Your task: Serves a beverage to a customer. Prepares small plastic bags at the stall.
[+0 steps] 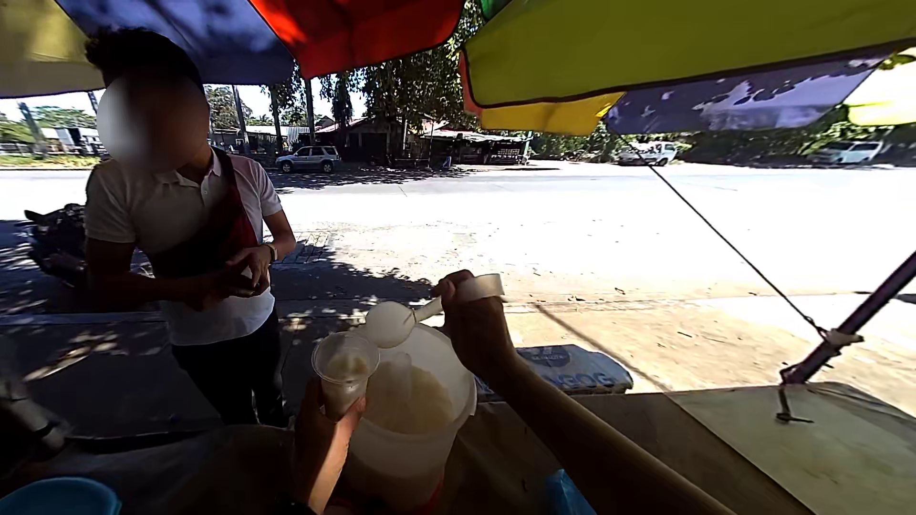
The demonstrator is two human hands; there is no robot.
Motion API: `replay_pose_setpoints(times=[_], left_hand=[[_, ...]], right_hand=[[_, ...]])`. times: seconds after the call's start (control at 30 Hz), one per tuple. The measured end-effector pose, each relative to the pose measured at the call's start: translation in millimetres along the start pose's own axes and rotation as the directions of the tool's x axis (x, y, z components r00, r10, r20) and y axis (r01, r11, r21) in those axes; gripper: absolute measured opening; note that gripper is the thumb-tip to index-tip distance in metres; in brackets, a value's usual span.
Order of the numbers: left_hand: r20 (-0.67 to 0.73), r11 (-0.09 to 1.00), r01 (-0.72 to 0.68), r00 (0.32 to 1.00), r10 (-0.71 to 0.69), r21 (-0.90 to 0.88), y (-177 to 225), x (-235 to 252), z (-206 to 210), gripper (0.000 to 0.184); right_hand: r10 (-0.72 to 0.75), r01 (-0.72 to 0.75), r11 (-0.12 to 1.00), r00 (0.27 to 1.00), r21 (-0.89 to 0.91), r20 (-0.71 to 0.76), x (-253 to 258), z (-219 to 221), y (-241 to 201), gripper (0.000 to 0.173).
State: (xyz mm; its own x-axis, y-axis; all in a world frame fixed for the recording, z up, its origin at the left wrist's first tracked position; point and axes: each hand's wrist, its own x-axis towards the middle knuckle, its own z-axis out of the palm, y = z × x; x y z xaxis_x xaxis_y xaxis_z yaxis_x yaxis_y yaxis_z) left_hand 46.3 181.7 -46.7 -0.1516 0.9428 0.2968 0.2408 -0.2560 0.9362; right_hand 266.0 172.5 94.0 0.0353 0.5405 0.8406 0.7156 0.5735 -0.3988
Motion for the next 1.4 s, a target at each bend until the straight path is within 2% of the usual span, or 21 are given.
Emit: replay_pose_setpoints(times=[0.07, 0.2, 0.3, 0.43, 0.57, 0.67, 0.77, 0.87, 0.97, 1.17, 1.4], left_hand=[[0.005, 1.000, 0.016, 1.000, -0.016, -0.021, -1, -3, -3, 0.076], [-0.016, 1.000, -0.013, 1.000, 0.012, -0.023, -9, -6, -8, 0.079], [-0.040, 1.000, -0.020, 0.999, 0.020, -0.003, -9, -9, -13, 0.078], [-0.036, 1.000, 0.022, 0.999, -0.023, -0.018, -5, -15, -19, 0.082], [-0.027, 0.998, 0.059, 0.998, -0.060, -0.036, -3, -18, -21, 0.085], [-0.024, 0.998, 0.059, 0.998, -0.059, -0.021, -6, -21, -22, 0.083], [-0.012, 0.999, 0.039, 0.999, -0.039, 0.017, -11, -24, -21, 0.083], [0.008, 0.999, 0.034, 0.999, -0.034, 0.031, -14, -26, -20, 0.082], [0.011, 0.998, 0.043, 0.999, -0.043, 0.050, -13, -26, -19, 0.081], [0.012, 0.998, 0.036, 0.999, -0.036, 0.044, -12, -23, -13, 0.079], [0.024, 0.994, 0.041, 0.999, -0.044, 0.098, -11, -22, -8, 0.078]], right_hand=[[0.123, -0.112, 0.991, 0.977, -0.071, 0.174, -24, 26, 19, 0.027], [0.051, -0.044, 0.999, 0.914, -0.026, 0.401, -68, 75, 59, 0.033], [0.064, -0.050, 0.998, 0.858, -0.042, 0.510, -80, 90, 71, 0.036], [0.213, -0.121, 0.974, 0.767, -0.190, 0.606, -85, 97, 87, 0.042], [0.322, -0.257, 0.947, 0.788, -0.195, 0.525, -80, 97, 94, 0.039], [0.404, -0.363, 0.915, 0.833, -0.178, 0.379, -65, 86, 89, 0.036], [0.549, -0.521, 0.835, 0.804, -0.174, 0.227, -40, 69, 86, 0.035], [0.635, -0.615, 0.771, 0.764, -0.165, 0.116, -14, 49, 85, 0.043], [0.619, -0.609, 0.782, 0.783, -0.136, 0.056, 14, 22, 75, 0.041], [0.637, -0.637, 0.771, 0.768, -0.027, 0.071, 76, -30, 23, 0.037], [0.526, -0.533, 0.842, 0.846, 0.085, 0.091, 111, -53, -33, 0.032]])
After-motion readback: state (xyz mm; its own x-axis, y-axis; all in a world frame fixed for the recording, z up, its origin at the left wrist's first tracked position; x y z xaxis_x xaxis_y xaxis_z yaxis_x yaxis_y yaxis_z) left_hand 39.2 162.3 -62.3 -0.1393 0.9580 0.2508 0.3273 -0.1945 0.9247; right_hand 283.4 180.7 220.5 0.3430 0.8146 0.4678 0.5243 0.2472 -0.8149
